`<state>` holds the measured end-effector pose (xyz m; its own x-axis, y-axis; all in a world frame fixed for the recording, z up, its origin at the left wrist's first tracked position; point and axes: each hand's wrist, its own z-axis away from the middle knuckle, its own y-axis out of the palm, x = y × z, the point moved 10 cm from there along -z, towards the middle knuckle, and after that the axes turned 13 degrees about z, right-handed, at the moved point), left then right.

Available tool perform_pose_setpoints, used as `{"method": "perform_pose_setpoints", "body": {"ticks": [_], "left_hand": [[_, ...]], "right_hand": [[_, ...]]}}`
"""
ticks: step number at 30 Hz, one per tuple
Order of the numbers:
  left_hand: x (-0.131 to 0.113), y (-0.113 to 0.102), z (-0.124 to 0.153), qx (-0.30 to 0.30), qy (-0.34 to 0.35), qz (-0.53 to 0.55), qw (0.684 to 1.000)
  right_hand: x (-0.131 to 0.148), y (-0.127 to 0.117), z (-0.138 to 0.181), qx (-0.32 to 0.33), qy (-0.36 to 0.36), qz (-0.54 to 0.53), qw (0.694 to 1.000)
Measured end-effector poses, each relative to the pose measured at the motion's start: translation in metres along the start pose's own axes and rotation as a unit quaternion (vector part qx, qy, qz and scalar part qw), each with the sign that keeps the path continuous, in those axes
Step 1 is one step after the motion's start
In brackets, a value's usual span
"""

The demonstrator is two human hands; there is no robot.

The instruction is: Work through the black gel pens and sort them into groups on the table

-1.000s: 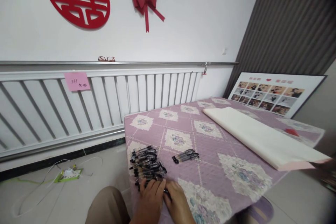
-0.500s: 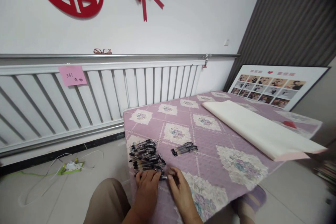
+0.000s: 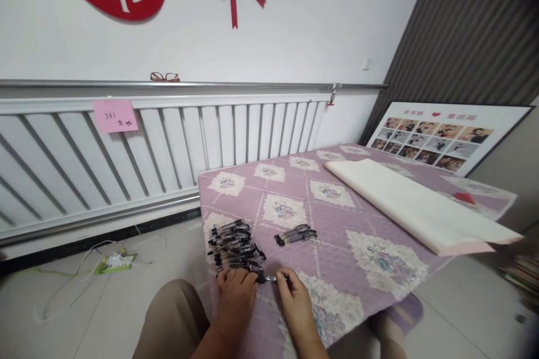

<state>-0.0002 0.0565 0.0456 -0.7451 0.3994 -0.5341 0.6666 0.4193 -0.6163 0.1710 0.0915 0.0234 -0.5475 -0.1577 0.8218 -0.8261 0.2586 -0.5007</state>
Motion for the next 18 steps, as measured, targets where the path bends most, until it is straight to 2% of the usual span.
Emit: {"method": "perform_pose_setpoints", "body": {"ticks": [4,6,13,18], "left_hand": [[0.002,0.001,0.001,0.005,0.000,-0.016,1.000],[0.002,0.001,0.001,0.007,0.000,-0.015,1.000],[0.003,0.001,0.002,0.005,-0.004,0.033,0.999],[0.004,0.005,0.004,0.017,0.000,0.044,0.999]], "right_hand": [[-0.018,-0.013,0.001,-0.085,0.037,0.017,0.996],[-0.023,-0.013,0.001,-0.103,0.038,0.035,0.993],[-0.006,-0.005,-0.001,-0.107,-0.061,0.125,0.985],[0.006,-0.006,0.001,-0.086,-0.095,0.144,0.981]]}}
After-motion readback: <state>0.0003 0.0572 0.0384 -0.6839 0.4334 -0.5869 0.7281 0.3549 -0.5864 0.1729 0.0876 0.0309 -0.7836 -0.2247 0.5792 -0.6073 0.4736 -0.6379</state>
